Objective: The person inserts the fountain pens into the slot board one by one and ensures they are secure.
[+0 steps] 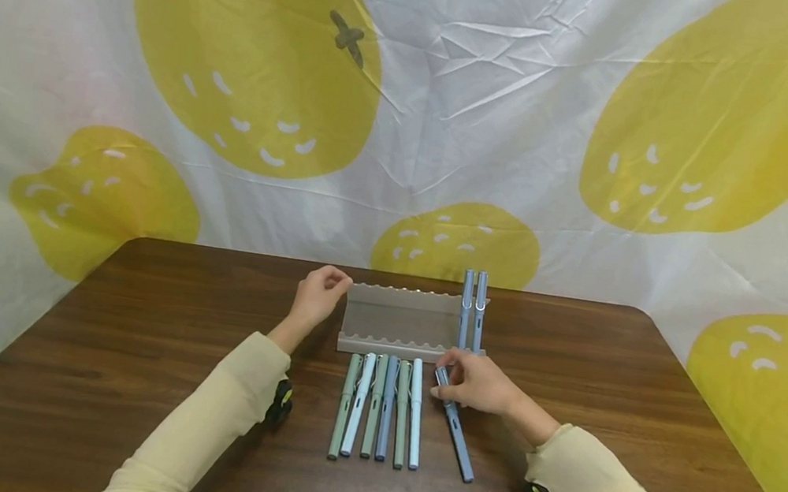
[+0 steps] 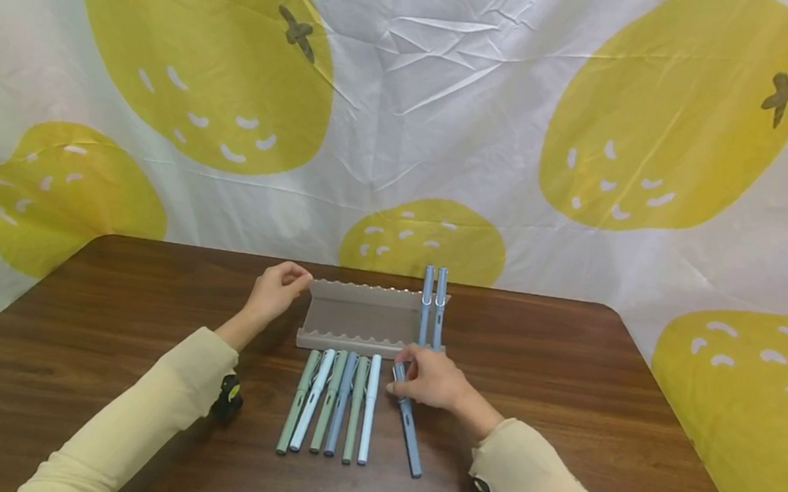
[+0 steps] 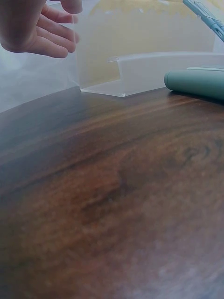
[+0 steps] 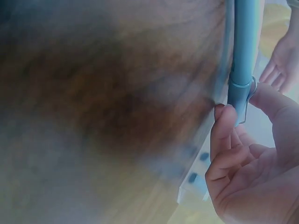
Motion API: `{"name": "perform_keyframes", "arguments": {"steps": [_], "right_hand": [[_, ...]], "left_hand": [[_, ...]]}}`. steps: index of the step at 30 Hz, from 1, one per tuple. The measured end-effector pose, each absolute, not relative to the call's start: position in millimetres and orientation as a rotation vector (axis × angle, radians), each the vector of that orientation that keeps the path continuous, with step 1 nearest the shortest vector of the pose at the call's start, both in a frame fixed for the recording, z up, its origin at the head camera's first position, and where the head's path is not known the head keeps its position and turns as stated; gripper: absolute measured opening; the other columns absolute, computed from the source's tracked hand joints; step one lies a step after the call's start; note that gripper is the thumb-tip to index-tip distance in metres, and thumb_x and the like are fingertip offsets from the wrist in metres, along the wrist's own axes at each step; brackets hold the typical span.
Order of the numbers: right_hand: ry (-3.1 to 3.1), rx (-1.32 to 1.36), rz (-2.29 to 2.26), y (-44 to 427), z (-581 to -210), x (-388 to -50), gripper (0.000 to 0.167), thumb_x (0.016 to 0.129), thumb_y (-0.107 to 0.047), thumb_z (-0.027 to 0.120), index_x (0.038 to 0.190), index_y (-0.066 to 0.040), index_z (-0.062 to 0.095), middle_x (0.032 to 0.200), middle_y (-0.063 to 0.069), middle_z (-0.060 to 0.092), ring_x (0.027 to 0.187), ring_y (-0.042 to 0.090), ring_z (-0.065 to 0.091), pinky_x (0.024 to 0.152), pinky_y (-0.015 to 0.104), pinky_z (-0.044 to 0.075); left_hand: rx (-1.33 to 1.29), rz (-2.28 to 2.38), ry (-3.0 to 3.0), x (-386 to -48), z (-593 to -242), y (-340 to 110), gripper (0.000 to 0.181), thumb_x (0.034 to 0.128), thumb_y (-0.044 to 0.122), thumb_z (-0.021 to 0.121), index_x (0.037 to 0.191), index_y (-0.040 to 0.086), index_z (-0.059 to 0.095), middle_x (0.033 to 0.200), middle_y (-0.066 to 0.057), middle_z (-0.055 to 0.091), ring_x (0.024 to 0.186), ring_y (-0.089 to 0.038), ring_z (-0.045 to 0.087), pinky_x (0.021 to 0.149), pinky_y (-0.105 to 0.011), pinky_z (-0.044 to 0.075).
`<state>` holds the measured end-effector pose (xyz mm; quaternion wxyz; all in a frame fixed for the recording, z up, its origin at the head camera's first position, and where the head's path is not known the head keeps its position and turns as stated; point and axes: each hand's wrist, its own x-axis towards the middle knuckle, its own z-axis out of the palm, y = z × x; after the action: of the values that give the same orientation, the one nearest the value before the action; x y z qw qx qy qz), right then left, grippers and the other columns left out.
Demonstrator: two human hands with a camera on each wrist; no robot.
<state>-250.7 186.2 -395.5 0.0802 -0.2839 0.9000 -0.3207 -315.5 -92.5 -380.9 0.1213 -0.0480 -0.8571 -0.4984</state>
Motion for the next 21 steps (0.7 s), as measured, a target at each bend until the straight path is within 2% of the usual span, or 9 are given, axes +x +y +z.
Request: {"name": "perform_keyframes", "arguments": {"steps": [8,21], "right_hand": [[2.669,-0.812,-1.043,193,-393,-254,0.032,0.080,-0.021,0.066,0.102,-0.002,0.053,0.067,0.000,0.054,0.047,0.013,0.051,0.044,0.027,0.045],[2.639,-0.727,-1.183,200,-382,-259,0.028,0.085,-0.018,0.059,0.106,-0.002,0.054,0.071,0.002,0.059,0.048,0.020,0.051,0.046,0.034,0.046]], "left_hand": [[-0.134,-1.458,-2.498,-316,-381,-93,0.020,0.0879,0.019,0.055,0.094,0.000,0.060,0.096,-0.014,0.062,0.094,-0.027,0.056,0.078,-0.040,0.044],[-0.129,-1.470,-2.497,-316,-381,-93,0.021,0.0879,0.020,0.055,0.094,0.000,0.060,0.096,-0.014,0.062,0.094,-0.027,0.056,0.078,-0.040,0.044]]}}
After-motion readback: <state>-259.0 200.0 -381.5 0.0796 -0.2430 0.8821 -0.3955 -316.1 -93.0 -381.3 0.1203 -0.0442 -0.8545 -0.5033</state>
